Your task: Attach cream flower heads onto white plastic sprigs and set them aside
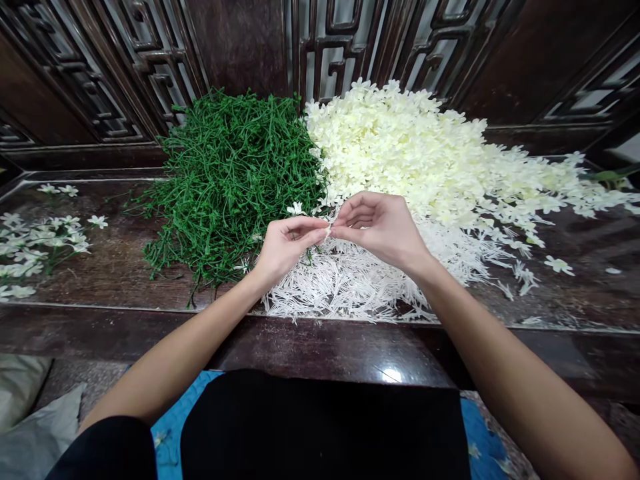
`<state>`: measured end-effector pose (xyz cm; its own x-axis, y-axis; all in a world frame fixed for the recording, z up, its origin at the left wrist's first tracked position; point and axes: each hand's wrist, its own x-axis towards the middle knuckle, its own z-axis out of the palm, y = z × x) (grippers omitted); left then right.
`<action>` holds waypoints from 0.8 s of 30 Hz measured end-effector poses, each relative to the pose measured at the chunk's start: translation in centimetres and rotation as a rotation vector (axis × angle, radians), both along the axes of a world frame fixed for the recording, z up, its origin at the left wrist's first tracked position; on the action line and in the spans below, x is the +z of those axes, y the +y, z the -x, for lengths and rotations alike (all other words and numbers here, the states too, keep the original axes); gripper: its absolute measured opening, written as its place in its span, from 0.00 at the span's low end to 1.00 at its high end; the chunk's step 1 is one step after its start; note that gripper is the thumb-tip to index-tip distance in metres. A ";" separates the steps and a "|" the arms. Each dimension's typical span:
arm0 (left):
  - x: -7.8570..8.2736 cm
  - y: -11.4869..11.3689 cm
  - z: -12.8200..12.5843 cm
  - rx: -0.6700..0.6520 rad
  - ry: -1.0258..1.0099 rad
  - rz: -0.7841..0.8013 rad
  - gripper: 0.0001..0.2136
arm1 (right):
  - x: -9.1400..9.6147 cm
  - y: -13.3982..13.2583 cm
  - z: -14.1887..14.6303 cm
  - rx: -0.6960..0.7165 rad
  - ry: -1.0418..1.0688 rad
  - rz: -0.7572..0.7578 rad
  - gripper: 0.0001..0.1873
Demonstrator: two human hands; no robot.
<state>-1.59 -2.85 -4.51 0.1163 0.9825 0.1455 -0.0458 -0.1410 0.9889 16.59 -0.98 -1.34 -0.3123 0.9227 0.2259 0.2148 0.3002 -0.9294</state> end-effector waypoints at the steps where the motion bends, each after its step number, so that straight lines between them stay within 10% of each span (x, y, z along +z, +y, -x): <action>1: 0.1 0.0 0.0 0.003 0.003 -0.002 0.06 | 0.0 0.0 0.0 0.007 -0.002 0.005 0.18; 24: 0.7 -0.2 -0.3 0.094 0.034 -0.113 0.09 | 0.9 0.0 -0.7 0.105 0.053 0.070 0.21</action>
